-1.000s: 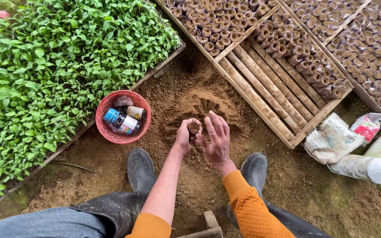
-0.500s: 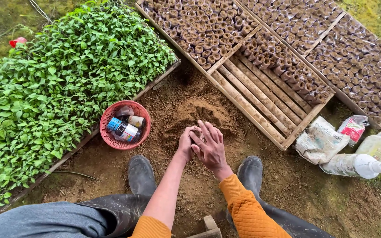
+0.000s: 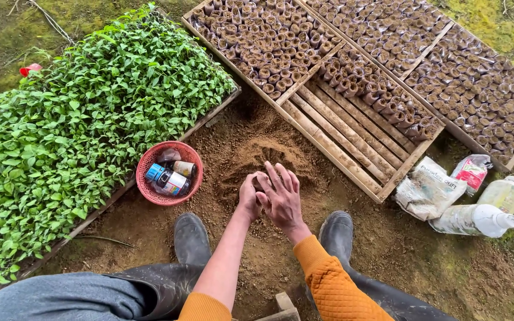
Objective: The person scoops soil from a pile on the ground and packs it into small plastic seedling pots. They then place the filled pots into a wooden tray next to other prepared pots.
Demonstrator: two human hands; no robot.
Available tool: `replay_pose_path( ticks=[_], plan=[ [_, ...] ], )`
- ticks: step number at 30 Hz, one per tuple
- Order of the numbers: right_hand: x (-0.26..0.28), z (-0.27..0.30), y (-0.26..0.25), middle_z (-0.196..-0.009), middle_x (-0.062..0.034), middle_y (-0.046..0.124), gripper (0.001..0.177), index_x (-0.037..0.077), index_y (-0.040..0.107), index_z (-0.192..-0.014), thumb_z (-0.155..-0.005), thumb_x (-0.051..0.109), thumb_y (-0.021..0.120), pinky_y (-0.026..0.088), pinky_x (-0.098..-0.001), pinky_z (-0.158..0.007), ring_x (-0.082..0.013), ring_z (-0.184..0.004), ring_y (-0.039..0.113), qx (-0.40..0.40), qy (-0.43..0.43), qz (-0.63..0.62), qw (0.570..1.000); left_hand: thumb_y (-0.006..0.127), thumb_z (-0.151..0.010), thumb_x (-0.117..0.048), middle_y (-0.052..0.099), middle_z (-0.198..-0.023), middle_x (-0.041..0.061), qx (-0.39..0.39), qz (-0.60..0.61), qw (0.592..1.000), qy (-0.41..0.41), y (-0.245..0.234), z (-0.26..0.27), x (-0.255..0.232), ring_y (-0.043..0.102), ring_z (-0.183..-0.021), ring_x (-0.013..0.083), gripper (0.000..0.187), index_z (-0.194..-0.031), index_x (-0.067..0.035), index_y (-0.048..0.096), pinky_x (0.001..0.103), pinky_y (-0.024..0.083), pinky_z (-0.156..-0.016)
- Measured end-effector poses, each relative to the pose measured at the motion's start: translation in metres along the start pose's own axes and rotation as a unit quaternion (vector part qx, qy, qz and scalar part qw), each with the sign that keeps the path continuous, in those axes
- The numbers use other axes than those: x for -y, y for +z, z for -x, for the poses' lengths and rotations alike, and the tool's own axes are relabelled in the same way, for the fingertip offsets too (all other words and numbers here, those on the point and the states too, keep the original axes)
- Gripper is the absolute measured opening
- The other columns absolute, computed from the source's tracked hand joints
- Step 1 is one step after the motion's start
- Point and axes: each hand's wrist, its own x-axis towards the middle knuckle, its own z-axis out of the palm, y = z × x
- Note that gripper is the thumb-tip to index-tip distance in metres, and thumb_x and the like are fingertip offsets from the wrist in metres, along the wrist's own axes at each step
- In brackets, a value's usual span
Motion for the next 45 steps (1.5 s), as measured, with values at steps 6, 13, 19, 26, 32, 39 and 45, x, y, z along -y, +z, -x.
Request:
replay_pose_path(
  ticks=[6, 13, 19, 26, 32, 39, 45],
  plan=[
    [0.001, 0.002, 0.003, -0.152, -0.0052, 0.054, 0.041, 0.023, 0.069, -0.126, -0.107, 0.043, 0.039, 0.032, -0.0491, -0.113, -0.0313, -0.139, 0.046, 0.015, 0.002, 0.035, 0.999, 0.058, -0.088, -0.031, 0.059, -0.069, 0.007, -0.034, 0.018, 0.999, 0.000, 0.010, 0.025, -0.014, 0.053, -0.062, 0.0162, 0.026, -0.082, -0.009, 0.070, 0.025, 0.044, -0.054],
    [0.008, 0.003, 0.005, -0.152, -0.0019, 0.054, 0.044, 0.019, 0.071, -0.121, -0.108, 0.043, 0.037, 0.029, -0.0485, -0.114, -0.0294, -0.139, 0.045, 0.043, 0.032, 0.024, 0.998, 0.060, -0.088, -0.031, 0.058, -0.070, 0.007, -0.044, -0.005, 0.999, 0.011, 0.001, 0.016, -0.008, 0.052, -0.062, 0.0166, 0.025, -0.080, -0.011, 0.072, 0.026, 0.043, -0.053],
    [0.013, 0.001, 0.003, -0.152, -0.0066, 0.054, 0.043, 0.020, 0.069, -0.126, -0.106, 0.047, 0.041, 0.030, -0.0520, -0.113, -0.0349, -0.139, 0.046, 0.030, 0.007, 0.001, 1.000, 0.055, -0.089, -0.036, 0.068, -0.078, 0.009, -0.047, -0.066, 0.996, 0.033, 0.015, 0.036, -0.032, 0.061, -0.069, 0.0198, 0.031, -0.083, -0.012, 0.075, 0.028, 0.049, -0.061],
    [0.012, -0.007, -0.003, -0.150, -0.0086, 0.055, 0.044, 0.021, 0.071, -0.121, -0.107, 0.048, 0.039, 0.030, -0.0529, -0.112, -0.0362, -0.138, 0.046, 0.024, 0.036, 0.000, 0.999, 0.065, -0.085, -0.018, 0.070, -0.087, 0.012, -0.020, -0.260, 0.955, 0.138, 0.015, 0.033, -0.018, 0.067, -0.086, 0.0257, 0.018, -0.101, -0.011, 0.071, 0.034, 0.055, -0.078],
    [0.015, 0.002, 0.012, -0.153, -0.0086, 0.052, 0.049, 0.022, 0.072, -0.120, -0.106, 0.054, 0.037, 0.025, -0.0538, -0.115, -0.0348, -0.142, 0.041, 0.079, 0.058, -0.014, 0.995, 0.055, -0.091, -0.032, 0.066, -0.080, 0.014, -0.052, -0.020, 0.998, 0.007, 0.002, 0.014, -0.018, 0.061, -0.068, 0.0208, 0.031, -0.088, -0.007, 0.072, 0.031, 0.054, -0.061],
    [0.002, 0.003, 0.013, -0.154, -0.0079, 0.051, 0.045, 0.023, 0.070, -0.125, -0.106, 0.050, 0.040, 0.027, -0.0512, -0.115, -0.0314, -0.142, 0.042, 0.070, 0.055, -0.026, 0.996, 0.051, -0.093, -0.037, 0.065, -0.070, 0.015, -0.044, -0.036, 0.998, 0.033, 0.003, 0.004, -0.019, 0.062, -0.062, 0.0192, 0.036, -0.084, -0.008, 0.071, 0.027, 0.051, -0.051],
    [0.008, -0.011, 0.007, -0.153, -0.0121, 0.051, 0.048, 0.022, 0.070, -0.124, -0.105, 0.054, 0.040, 0.029, -0.0504, -0.114, -0.0334, -0.142, 0.042, 0.087, 0.053, -0.012, 0.995, 0.050, -0.094, -0.033, 0.062, -0.070, 0.016, -0.050, -0.031, 0.998, 0.032, 0.001, 0.001, -0.018, 0.060, -0.063, 0.0222, 0.035, -0.084, -0.007, 0.071, 0.030, 0.049, -0.055]
  ],
)
